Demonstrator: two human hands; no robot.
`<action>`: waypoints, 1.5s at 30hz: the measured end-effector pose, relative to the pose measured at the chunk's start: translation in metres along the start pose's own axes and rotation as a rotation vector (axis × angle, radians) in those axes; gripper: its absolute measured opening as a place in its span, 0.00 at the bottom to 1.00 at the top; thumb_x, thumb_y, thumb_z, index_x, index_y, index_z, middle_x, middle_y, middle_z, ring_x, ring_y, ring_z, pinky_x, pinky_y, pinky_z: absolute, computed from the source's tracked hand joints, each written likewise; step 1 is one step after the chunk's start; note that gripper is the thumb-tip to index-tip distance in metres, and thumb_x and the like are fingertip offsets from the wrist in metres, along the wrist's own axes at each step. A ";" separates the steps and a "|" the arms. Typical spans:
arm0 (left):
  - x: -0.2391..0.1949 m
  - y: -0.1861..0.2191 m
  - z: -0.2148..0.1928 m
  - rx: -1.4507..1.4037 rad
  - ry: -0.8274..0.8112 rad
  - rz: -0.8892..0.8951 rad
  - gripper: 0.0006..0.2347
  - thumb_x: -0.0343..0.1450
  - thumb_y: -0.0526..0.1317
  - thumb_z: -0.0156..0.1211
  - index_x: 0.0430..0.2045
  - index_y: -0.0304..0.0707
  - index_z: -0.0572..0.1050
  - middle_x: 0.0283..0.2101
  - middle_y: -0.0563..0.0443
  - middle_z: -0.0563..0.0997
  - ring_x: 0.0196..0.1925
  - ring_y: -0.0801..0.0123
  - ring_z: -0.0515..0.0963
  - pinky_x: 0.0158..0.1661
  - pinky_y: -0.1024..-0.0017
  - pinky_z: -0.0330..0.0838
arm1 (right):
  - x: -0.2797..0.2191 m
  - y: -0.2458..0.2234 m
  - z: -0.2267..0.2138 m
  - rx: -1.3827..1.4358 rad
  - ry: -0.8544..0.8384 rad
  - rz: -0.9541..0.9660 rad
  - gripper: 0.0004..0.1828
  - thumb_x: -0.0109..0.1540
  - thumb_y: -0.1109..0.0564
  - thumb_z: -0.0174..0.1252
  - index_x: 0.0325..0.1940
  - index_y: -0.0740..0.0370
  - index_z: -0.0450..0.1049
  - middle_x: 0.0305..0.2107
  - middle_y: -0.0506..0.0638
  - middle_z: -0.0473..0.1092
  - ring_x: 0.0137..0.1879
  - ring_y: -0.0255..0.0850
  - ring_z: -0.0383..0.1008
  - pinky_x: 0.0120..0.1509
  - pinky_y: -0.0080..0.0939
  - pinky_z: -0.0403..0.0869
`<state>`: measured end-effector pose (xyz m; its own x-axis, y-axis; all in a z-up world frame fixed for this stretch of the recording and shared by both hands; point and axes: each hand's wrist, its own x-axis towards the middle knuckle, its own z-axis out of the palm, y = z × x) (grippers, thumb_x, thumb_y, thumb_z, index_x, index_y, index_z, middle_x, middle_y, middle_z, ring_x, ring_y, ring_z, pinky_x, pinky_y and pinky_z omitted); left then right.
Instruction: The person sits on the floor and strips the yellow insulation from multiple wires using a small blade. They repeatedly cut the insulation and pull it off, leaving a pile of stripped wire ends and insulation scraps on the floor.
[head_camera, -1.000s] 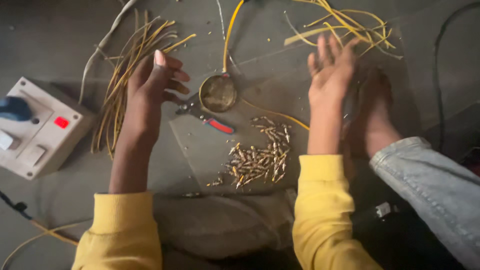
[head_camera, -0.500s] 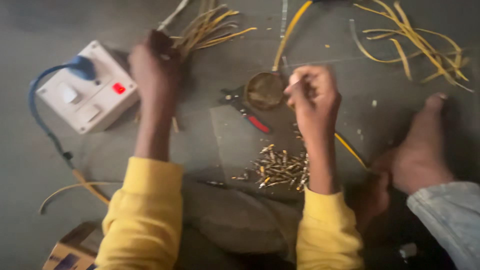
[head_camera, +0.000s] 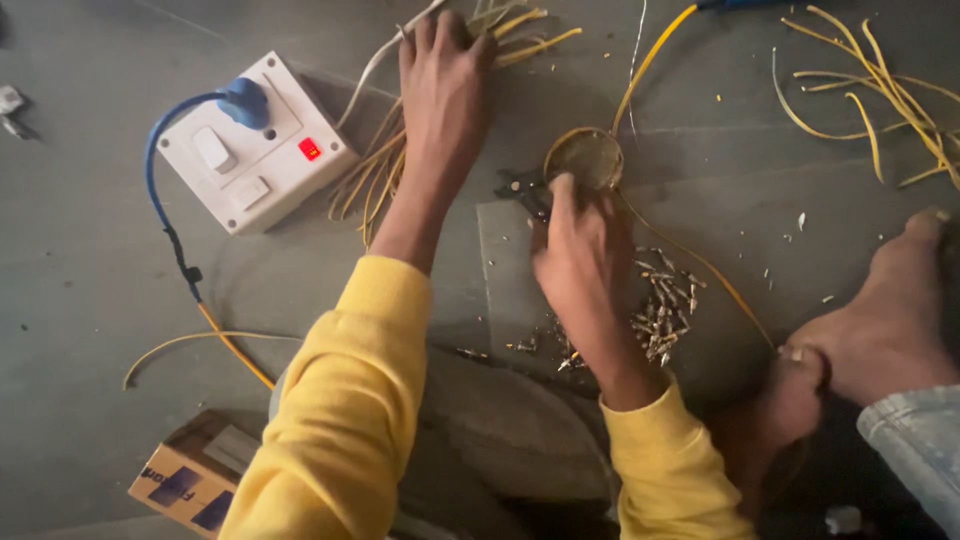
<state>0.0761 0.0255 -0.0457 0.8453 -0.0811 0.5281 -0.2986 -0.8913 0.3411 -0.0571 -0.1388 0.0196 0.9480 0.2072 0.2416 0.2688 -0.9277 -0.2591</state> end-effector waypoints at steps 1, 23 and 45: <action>0.000 0.001 0.003 0.013 0.044 0.047 0.11 0.66 0.32 0.58 0.41 0.37 0.80 0.48 0.39 0.74 0.55 0.47 0.71 0.56 0.53 0.65 | -0.002 0.001 0.000 0.038 -0.058 0.066 0.25 0.55 0.62 0.66 0.55 0.65 0.68 0.38 0.62 0.73 0.46 0.60 0.74 0.50 0.57 0.72; 0.032 0.027 -0.061 -0.988 -0.165 -0.094 0.04 0.66 0.28 0.66 0.31 0.34 0.82 0.35 0.49 0.86 0.36 0.69 0.88 0.40 0.71 0.81 | -0.023 0.011 0.015 0.994 0.013 0.405 0.14 0.72 0.51 0.54 0.54 0.64 0.70 0.37 0.50 0.72 0.44 0.39 0.75 0.49 0.40 0.72; 0.016 0.067 -0.047 -0.923 0.011 -0.231 0.12 0.62 0.29 0.70 0.35 0.34 0.74 0.39 0.47 0.77 0.37 0.64 0.84 0.39 0.70 0.77 | 0.015 0.046 0.026 1.335 0.044 0.411 0.11 0.71 0.55 0.58 0.49 0.66 0.72 0.29 0.46 0.71 0.36 0.35 0.73 0.43 0.38 0.71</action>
<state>0.0490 -0.0146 0.0224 0.9245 0.0617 0.3761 -0.3603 -0.1805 0.9152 -0.0265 -0.1704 -0.0128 0.9983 -0.0370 -0.0461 -0.0431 0.0785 -0.9960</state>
